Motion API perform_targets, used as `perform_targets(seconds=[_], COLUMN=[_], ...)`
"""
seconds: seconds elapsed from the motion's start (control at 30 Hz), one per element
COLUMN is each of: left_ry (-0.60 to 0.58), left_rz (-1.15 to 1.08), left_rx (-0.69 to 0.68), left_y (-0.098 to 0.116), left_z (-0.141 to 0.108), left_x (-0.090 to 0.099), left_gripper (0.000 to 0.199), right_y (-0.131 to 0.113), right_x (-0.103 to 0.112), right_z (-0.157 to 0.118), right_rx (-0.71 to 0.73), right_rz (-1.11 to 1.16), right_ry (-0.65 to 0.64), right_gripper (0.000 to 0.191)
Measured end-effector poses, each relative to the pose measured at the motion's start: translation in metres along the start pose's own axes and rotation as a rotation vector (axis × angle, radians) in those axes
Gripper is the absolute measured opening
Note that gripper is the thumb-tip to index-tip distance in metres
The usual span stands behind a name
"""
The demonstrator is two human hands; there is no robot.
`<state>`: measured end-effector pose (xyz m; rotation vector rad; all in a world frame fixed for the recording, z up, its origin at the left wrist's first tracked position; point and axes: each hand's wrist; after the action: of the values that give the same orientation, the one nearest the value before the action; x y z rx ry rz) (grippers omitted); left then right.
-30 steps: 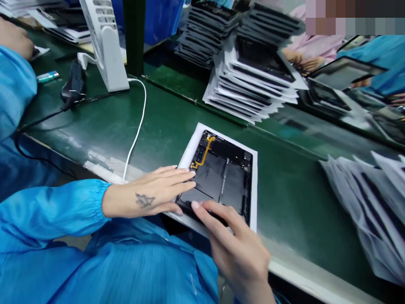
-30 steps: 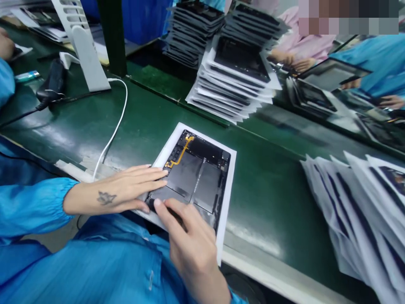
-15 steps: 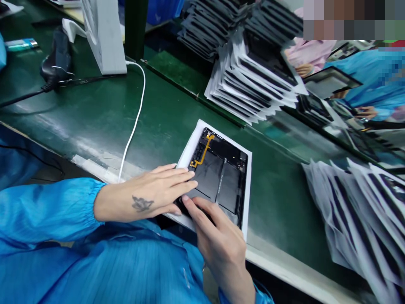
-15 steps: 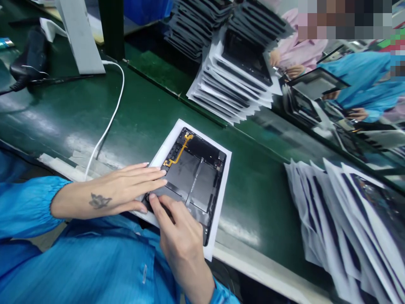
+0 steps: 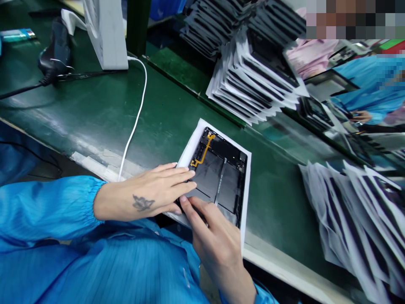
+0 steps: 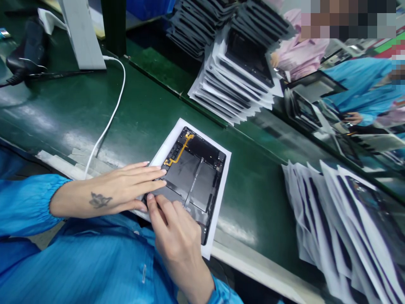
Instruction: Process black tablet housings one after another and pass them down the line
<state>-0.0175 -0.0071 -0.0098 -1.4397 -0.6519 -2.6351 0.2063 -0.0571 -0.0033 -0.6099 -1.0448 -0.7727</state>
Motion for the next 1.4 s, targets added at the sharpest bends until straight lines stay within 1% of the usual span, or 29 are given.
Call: perform_targets(seconds=[0.1,0.2,0.33,0.4,0.53,0.63,0.8,0.93,1.0,1.07,1.13,1.2,1.3,1.37,1.4], left_ry=[0.009,0.019,0.003,0.003,-0.016,-0.041,-0.132,-0.141,-0.161,-0.181,-0.174,-0.133,-0.046,-0.011,-0.001], left_rz=[-0.016,-0.028,-0.036,-0.041,-0.010,-0.012,0.019,0.050,0.061,0.107,0.175,0.220,0.248,0.259,0.265], left_rx=[0.019,0.028,0.019,0.018,0.011,0.018,0.046,0.001,0.000,0.043,0.096,0.109,0.079,0.043,0.017], left_y=[0.000,-0.002,-0.004,-0.005,-0.003,-0.002,-0.003,-0.007,-0.007,-0.005,-0.002,0.001,0.005,0.008,0.009], left_z=[0.000,-0.001,-0.001,0.000,0.000,-0.001,-0.002,-0.004,-0.006,-0.010,-0.016,-0.024,-0.034,-0.037,-0.037], left_x=[-0.003,-0.007,-0.007,-0.005,-0.003,-0.003,-0.004,-0.003,0.000,0.005,0.010,0.013,0.014,0.013,0.012], left_gripper=[0.045,0.046,0.048,0.048,0.048,0.048,0.049,0.051,0.056,0.064,0.067,0.059,0.043,0.038,0.037], right_y=[0.001,0.004,0.009,0.010,0.007,0.004,0.000,0.004,0.010,0.014,0.013,0.007,-0.007,-0.013,-0.014], right_x=[0.003,0.008,0.020,0.024,0.027,0.025,0.020,0.016,0.016,0.018,0.021,0.024,0.023,0.020,0.018], right_z=[0.002,0.011,0.030,0.035,0.036,0.035,0.034,0.035,0.033,0.027,0.016,0.004,-0.009,-0.012,-0.012], right_rx=[0.031,0.090,0.224,0.265,0.266,0.253,0.247,0.241,0.245,0.187,0.040,-0.148,-0.415,-0.529,-0.537], right_rz=[-0.003,-0.033,-0.087,-0.097,-0.155,-0.144,-0.128,-0.141,-0.081,0.043,0.173,0.276,0.488,0.673,0.748], right_ry=[-0.039,-0.060,-0.180,-0.203,-0.175,-0.164,-0.152,-0.127,-0.112,-0.055,0.049,0.197,0.424,0.483,0.479], right_gripper=[0.031,0.029,0.029,0.032,0.031,0.034,0.035,0.030,0.028,0.031,0.033,0.034,0.042,0.031,0.024])
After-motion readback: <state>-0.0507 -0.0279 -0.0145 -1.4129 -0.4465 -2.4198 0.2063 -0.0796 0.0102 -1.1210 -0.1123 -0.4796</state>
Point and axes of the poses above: each hand's wrist, its own z-axis towards the middle knuckle, its own x-axis out of the back of the hand, y = z × x, and after that the axes turned 9 degrees about -x, right-handed
